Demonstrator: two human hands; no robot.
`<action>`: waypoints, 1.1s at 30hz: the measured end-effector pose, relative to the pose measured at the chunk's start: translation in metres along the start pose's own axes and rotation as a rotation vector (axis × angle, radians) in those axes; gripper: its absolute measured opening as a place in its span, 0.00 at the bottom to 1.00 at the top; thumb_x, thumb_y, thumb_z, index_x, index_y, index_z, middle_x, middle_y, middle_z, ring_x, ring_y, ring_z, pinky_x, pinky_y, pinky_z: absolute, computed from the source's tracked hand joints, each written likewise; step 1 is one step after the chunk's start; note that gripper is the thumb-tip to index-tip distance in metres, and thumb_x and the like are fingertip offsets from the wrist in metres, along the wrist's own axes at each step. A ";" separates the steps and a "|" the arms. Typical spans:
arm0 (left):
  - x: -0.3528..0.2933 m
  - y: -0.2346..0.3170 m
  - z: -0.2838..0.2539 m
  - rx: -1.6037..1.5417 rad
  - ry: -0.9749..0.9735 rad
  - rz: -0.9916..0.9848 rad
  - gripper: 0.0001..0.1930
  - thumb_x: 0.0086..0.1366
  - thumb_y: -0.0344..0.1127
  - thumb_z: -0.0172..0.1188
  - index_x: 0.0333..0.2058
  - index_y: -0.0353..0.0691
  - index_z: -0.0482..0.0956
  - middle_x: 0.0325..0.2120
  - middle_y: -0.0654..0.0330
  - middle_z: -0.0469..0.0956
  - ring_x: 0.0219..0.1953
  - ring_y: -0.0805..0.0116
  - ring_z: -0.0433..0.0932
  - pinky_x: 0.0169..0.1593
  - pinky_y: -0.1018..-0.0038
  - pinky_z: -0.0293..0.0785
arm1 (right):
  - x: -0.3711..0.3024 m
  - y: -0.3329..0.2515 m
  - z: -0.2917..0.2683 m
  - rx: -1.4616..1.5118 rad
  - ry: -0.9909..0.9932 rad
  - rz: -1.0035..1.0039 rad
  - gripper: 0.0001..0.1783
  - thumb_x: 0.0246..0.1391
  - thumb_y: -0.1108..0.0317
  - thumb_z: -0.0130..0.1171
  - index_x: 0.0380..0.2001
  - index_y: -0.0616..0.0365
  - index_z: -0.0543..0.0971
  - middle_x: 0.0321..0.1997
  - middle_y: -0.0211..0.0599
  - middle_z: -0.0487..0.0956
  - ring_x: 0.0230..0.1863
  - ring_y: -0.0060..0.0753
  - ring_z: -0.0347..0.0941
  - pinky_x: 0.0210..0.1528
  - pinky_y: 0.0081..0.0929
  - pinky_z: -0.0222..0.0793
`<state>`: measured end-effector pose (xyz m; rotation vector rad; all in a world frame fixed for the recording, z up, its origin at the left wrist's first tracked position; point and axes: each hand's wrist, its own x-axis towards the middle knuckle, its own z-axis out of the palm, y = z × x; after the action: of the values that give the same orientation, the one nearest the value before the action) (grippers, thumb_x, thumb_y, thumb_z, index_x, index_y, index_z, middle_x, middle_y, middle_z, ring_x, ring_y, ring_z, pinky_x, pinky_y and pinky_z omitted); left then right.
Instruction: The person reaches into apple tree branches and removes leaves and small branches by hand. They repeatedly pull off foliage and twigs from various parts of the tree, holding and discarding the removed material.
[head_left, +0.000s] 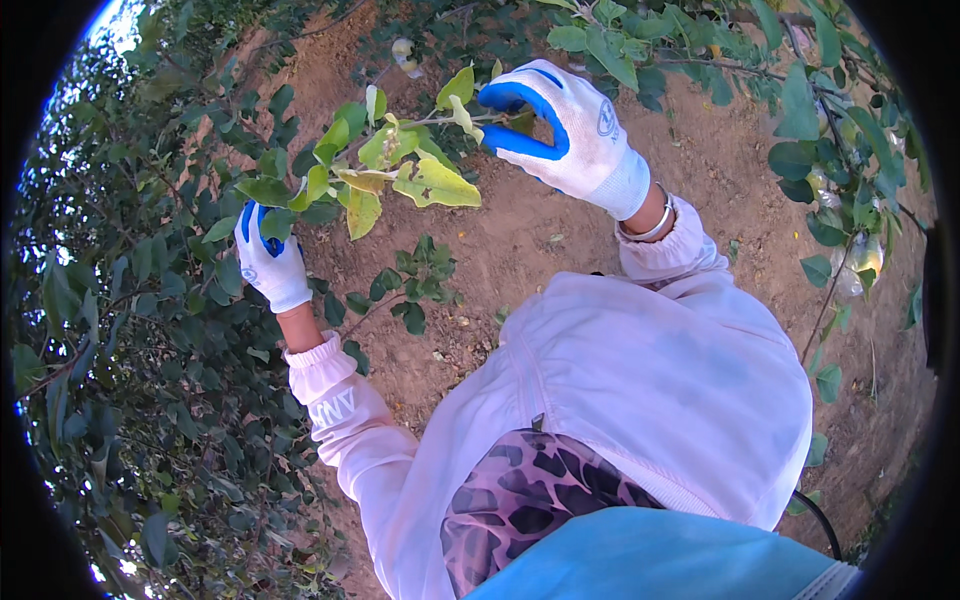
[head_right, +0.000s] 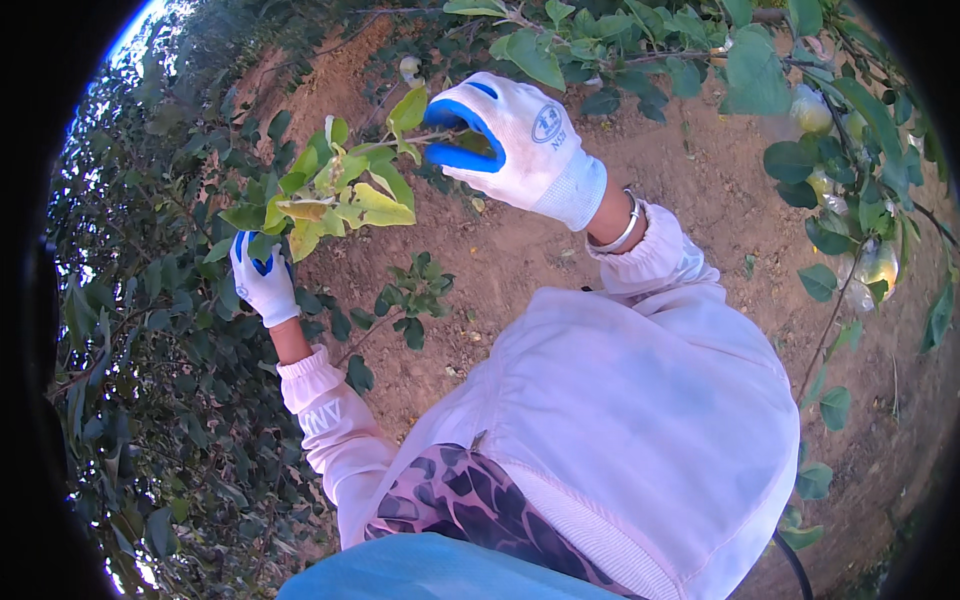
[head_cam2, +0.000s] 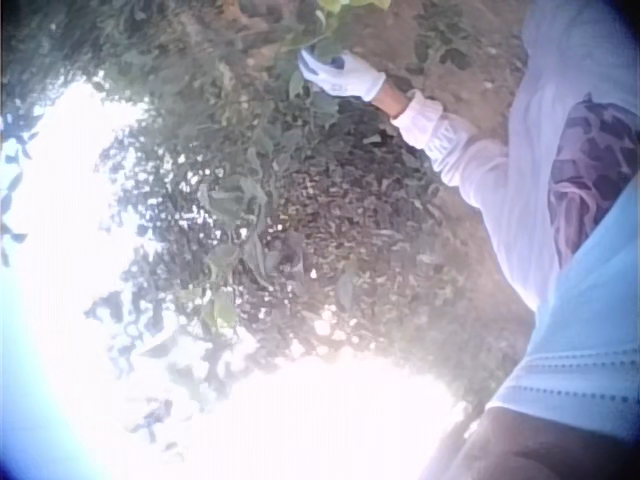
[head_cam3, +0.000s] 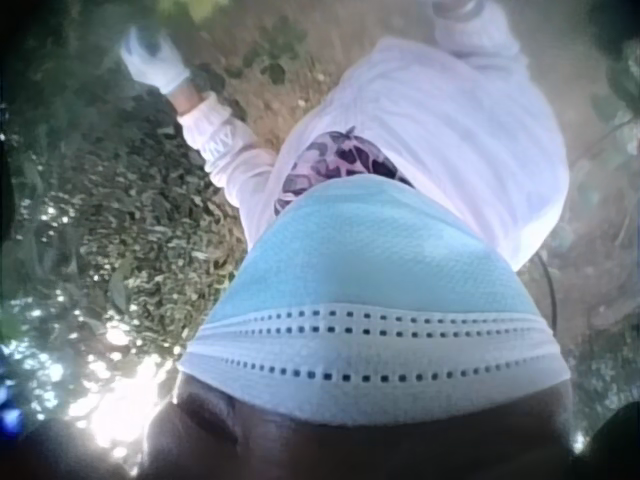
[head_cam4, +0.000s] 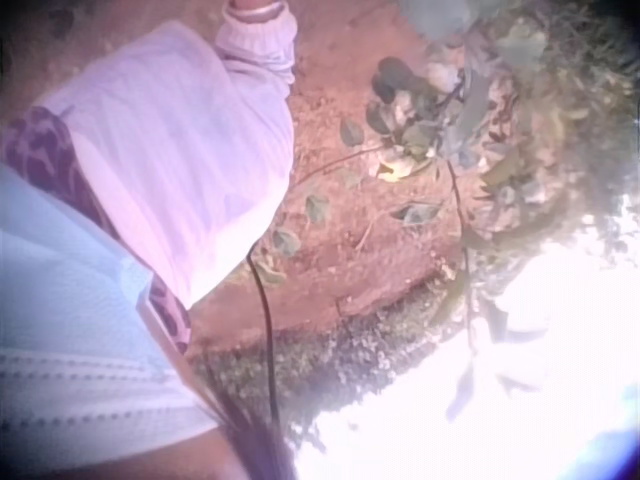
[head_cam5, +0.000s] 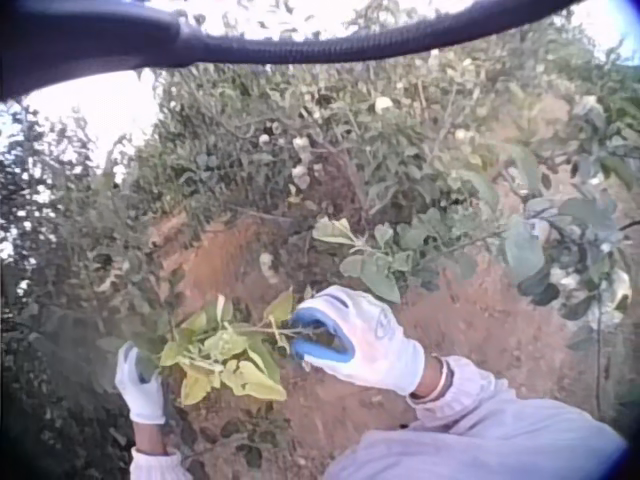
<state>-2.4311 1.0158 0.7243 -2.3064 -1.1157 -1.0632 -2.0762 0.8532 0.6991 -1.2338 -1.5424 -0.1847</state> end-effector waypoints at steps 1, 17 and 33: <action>0.000 0.000 0.001 0.001 -0.010 -0.007 0.27 0.45 0.20 0.63 0.48 0.39 0.75 0.47 0.52 0.75 0.49 0.51 0.75 0.54 0.63 0.70 | -0.003 0.003 0.000 -0.003 -0.013 0.011 0.23 0.41 0.59 0.71 0.42 0.49 0.75 0.38 0.36 0.76 0.36 0.44 0.75 0.37 0.38 0.73; -0.004 -0.003 0.012 -0.001 -0.023 0.025 0.25 0.47 0.21 0.65 0.48 0.38 0.75 0.46 0.52 0.76 0.47 0.51 0.76 0.52 0.63 0.71 | -0.014 0.012 -0.005 -0.074 -0.113 0.054 0.21 0.46 0.64 0.67 0.45 0.52 0.75 0.40 0.40 0.77 0.39 0.49 0.75 0.42 0.37 0.73; -0.009 -0.002 0.016 -0.047 -0.021 -0.010 0.22 0.50 0.21 0.64 0.46 0.34 0.75 0.46 0.50 0.75 0.48 0.51 0.75 0.52 0.64 0.70 | -0.043 0.053 -0.018 -0.126 0.036 0.235 0.22 0.49 0.58 0.64 0.46 0.55 0.76 0.43 0.40 0.77 0.42 0.46 0.77 0.45 0.34 0.74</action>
<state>-2.4290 1.0217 0.7071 -2.3558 -1.1227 -1.0825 -2.0303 0.8395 0.6474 -1.4915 -1.3587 -0.1514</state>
